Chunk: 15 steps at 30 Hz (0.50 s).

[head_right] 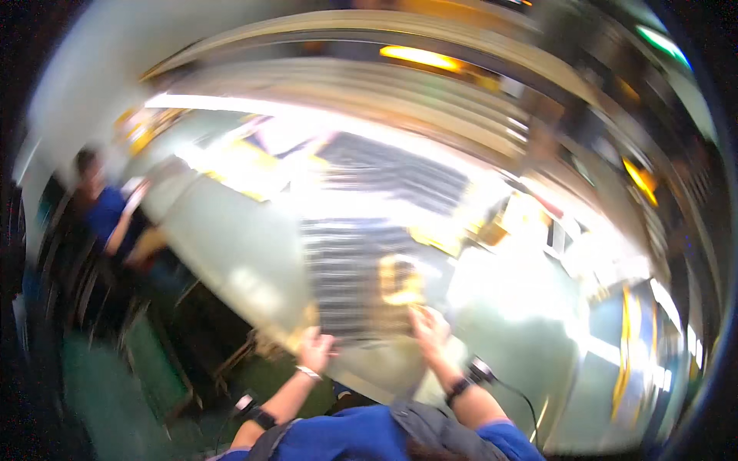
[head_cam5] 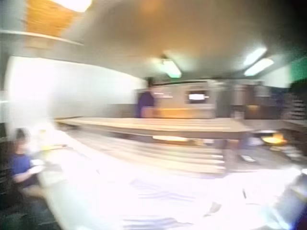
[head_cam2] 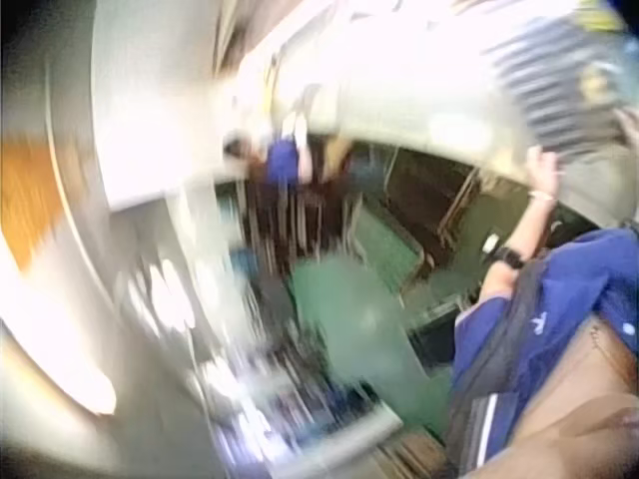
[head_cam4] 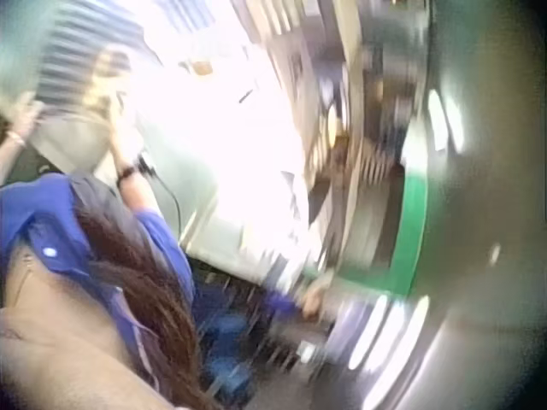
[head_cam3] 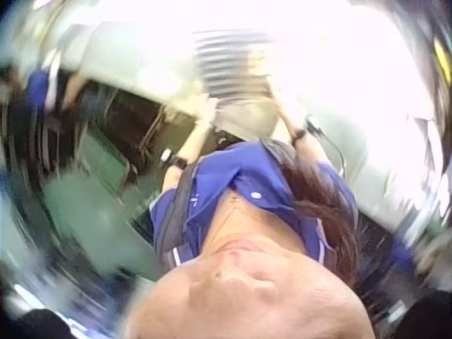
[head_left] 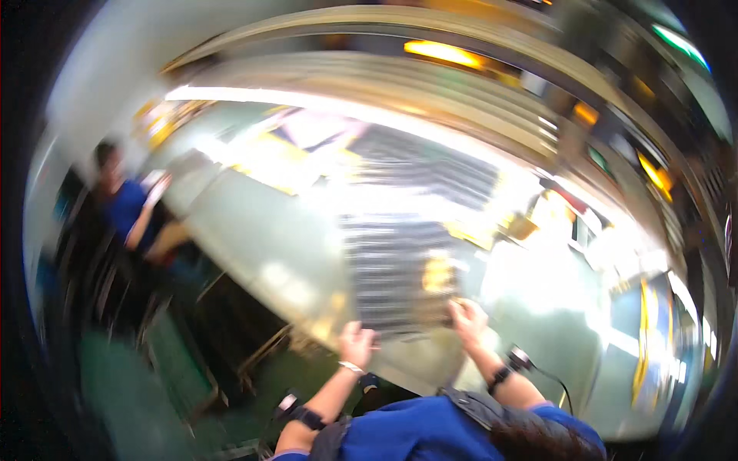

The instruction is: Inspecting a mesh component using a magnifying glass and applying tape or markings on an illuminated workbench.

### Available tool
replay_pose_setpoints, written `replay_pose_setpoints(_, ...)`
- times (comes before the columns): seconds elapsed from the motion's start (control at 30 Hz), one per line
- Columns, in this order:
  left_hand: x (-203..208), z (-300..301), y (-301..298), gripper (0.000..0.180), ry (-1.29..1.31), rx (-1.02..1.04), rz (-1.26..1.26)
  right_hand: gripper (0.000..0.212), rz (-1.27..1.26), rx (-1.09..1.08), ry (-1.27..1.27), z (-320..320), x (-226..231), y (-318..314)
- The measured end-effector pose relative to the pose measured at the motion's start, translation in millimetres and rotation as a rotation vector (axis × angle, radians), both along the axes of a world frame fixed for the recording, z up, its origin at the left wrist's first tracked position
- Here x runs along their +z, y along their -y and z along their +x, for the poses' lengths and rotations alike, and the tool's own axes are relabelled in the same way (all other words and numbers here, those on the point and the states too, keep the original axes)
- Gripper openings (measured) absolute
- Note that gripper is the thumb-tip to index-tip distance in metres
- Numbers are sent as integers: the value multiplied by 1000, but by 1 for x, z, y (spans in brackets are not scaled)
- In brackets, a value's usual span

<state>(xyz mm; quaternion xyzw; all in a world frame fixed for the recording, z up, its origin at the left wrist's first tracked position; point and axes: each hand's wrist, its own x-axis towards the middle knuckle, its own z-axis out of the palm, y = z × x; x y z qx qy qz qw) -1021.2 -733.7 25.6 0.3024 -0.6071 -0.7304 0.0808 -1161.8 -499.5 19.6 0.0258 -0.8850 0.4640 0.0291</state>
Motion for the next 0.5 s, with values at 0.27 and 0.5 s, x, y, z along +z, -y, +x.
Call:
replay_pose_setpoints(0.27,-5,-74,-31,16,154,-61,-72,34,-684,49,442,-53,11,-64)
replay_pose_setpoints(0.5,-9,-79,-49,11,186,24,-101,35,-448,136,538,-72,38,-107)
